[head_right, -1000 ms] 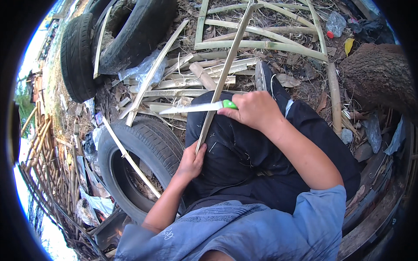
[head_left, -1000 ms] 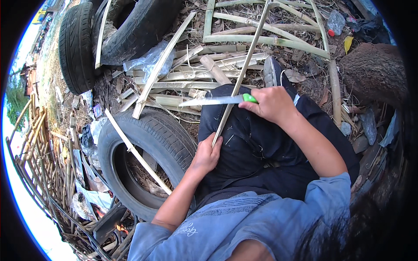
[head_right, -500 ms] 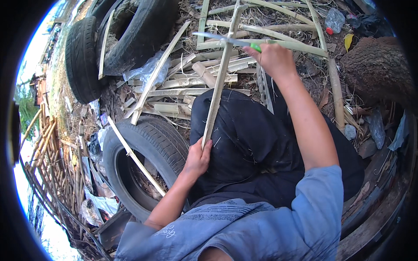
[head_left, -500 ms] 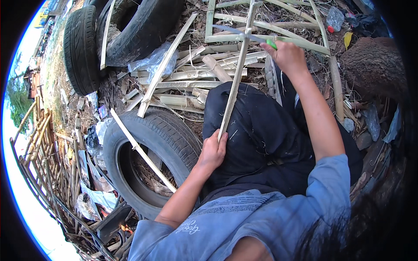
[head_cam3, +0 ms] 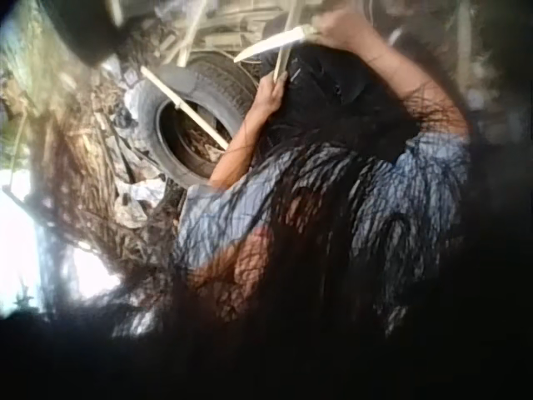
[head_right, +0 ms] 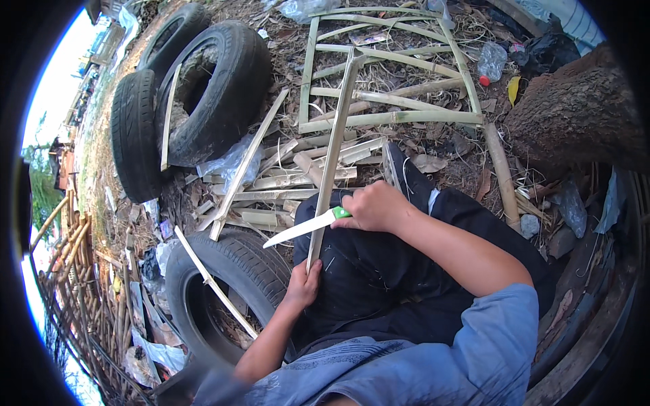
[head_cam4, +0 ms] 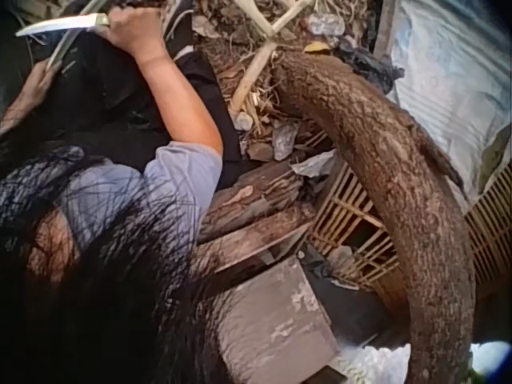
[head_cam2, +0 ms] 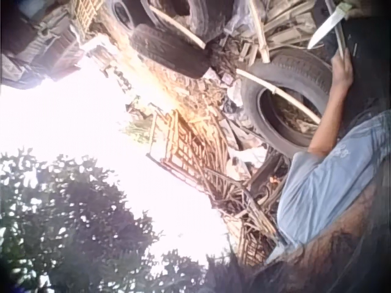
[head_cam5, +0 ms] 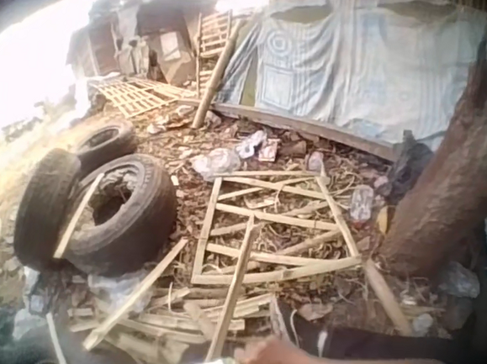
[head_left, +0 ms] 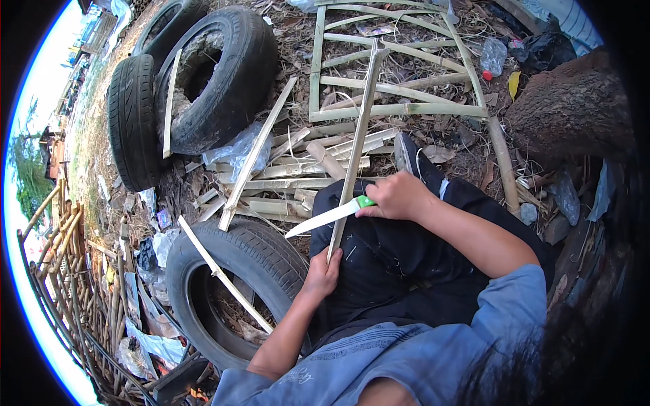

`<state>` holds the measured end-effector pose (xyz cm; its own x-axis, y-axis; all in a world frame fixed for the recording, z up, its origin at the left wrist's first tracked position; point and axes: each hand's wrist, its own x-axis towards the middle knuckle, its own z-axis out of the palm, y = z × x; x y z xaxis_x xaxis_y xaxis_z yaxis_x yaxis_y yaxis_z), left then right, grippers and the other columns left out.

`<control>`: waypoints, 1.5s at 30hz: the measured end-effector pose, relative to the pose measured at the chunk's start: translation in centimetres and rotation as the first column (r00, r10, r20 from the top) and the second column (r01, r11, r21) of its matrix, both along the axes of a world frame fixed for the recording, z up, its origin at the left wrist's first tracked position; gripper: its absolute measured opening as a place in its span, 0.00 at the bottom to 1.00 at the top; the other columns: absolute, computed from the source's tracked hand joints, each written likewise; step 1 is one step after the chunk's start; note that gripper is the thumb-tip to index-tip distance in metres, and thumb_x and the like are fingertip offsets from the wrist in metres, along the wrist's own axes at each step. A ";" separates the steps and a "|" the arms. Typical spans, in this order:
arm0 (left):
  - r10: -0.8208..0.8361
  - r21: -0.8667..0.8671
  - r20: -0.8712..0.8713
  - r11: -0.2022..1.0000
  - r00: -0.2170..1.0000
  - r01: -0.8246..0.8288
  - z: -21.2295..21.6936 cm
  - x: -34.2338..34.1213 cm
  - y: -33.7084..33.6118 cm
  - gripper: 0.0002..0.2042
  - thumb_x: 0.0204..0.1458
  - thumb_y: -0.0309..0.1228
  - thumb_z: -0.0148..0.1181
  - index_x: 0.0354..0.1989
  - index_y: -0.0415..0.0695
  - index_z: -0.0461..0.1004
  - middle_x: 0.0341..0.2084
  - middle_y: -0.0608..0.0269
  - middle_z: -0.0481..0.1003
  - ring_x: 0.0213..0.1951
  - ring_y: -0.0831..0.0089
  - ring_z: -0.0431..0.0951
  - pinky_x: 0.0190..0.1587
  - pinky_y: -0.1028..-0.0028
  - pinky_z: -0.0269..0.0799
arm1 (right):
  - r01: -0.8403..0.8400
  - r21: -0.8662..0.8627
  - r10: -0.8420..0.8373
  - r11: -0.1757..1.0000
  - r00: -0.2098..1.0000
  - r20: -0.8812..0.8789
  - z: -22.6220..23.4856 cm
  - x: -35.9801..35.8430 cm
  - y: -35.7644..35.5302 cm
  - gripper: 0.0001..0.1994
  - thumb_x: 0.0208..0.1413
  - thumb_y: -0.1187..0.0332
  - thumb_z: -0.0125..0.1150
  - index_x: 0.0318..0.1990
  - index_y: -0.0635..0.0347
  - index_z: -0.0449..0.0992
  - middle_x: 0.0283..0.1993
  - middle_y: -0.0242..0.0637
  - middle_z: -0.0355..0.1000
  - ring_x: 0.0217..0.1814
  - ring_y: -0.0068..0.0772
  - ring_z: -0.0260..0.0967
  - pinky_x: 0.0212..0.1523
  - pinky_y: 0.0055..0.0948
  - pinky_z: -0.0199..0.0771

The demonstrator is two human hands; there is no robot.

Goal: The person strips thin layers of bamboo from a piece of wood using a knife while sitting on the ground next to a bamboo frame.

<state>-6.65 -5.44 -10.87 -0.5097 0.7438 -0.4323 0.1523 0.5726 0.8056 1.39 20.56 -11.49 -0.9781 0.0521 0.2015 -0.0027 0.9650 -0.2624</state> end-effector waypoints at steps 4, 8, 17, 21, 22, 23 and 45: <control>0.046 -0.057 0.010 0.997 0.999 -0.046 0.4 0.3 0.0 0.14 0.63 0.34 0.48 0.38 0.33 0.72 0.20 0.47 0.72 0.25 0.68 0.72 0.34 0.66 0.69 | 0.445 0.109 -0.438 0.889 0.895 -0.079 0.8 -2.5 9.3 0.29 0.56 0.37 0.47 0.21 0.53 0.72 0.16 0.36 0.70 0.17 0.32 0.72 0.17 0.30 0.72; 0.020 -0.081 0.035 0.997 0.999 -0.017 1.0 0.1 1.2 0.14 0.63 0.35 0.48 0.38 0.33 0.72 0.23 0.43 0.73 0.27 0.65 0.75 0.35 0.64 0.70 | 0.644 0.107 -0.630 0.758 0.765 -0.135 2.2 -2.8 14.6 0.27 0.58 0.40 0.48 0.23 0.56 0.74 0.17 0.38 0.71 0.19 0.37 0.74 0.20 0.36 0.75; 0.036 -0.066 -0.030 0.997 0.999 -0.038 0.2 0.0 -0.3 0.14 0.62 0.34 0.48 0.38 0.33 0.72 0.20 0.45 0.71 0.25 0.60 0.75 0.33 0.66 0.69 | 0.001 0.239 0.012 0.971 0.999 -0.051 3.7 -2.8 7.2 0.28 0.56 0.38 0.50 0.21 0.56 0.71 0.14 0.35 0.70 0.17 0.36 0.74 0.20 0.36 0.75; -0.025 -0.069 0.009 0.997 1.000 0.026 0.8 -0.1 1.1 0.13 0.62 0.34 0.48 0.37 0.33 0.72 0.19 0.45 0.70 0.23 0.62 0.73 0.31 0.65 0.68 | 0.599 0.282 -0.603 0.750 0.794 -0.083 5.2 -1.7 16.0 0.25 0.58 0.42 0.51 0.22 0.55 0.72 0.15 0.34 0.71 0.17 0.35 0.74 0.20 0.34 0.75; -0.026 -0.066 -0.009 0.997 1.000 0.025 0.6 -0.4 0.7 0.13 0.62 0.34 0.48 0.37 0.33 0.72 0.19 0.45 0.70 0.23 0.62 0.73 0.31 0.65 0.68 | 0.593 0.320 -0.605 0.739 0.793 -0.074 5.5 -1.9 16.2 0.24 0.58 0.44 0.52 0.23 0.55 0.73 0.15 0.34 0.71 0.18 0.35 0.74 0.20 0.33 0.75; 0.003 -0.020 0.003 1.000 1.000 -0.003 0.1 -0.1 -0.1 0.13 0.63 0.34 0.48 0.33 0.36 0.70 0.17 0.58 0.66 0.22 0.72 0.67 0.27 0.69 0.63 | 0.594 0.246 -0.590 0.766 0.801 -0.097 5.8 -1.8 14.4 0.22 0.57 0.46 0.54 0.26 0.57 0.73 0.17 0.34 0.72 0.20 0.35 0.75 0.22 0.32 0.76; 0.040 0.016 0.075 0.999 0.996 -0.042 -1.1 -0.1 -0.7 0.12 0.63 0.33 0.48 0.32 0.36 0.71 0.15 0.67 0.63 0.22 0.79 0.61 0.25 0.72 0.61 | 0.696 -0.046 -0.697 0.717 0.713 -0.077 10.5 5.8 12.2 0.18 0.62 0.53 0.51 0.32 0.61 0.72 0.19 0.46 0.72 0.24 0.49 0.75 0.26 0.43 0.75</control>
<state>-6.71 -6.11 -12.01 -0.5066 0.7309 -0.4573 0.0677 0.5625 0.8240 7.15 32.78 -1.00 -0.6435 0.7149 0.2733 0.6467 0.6989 -0.3054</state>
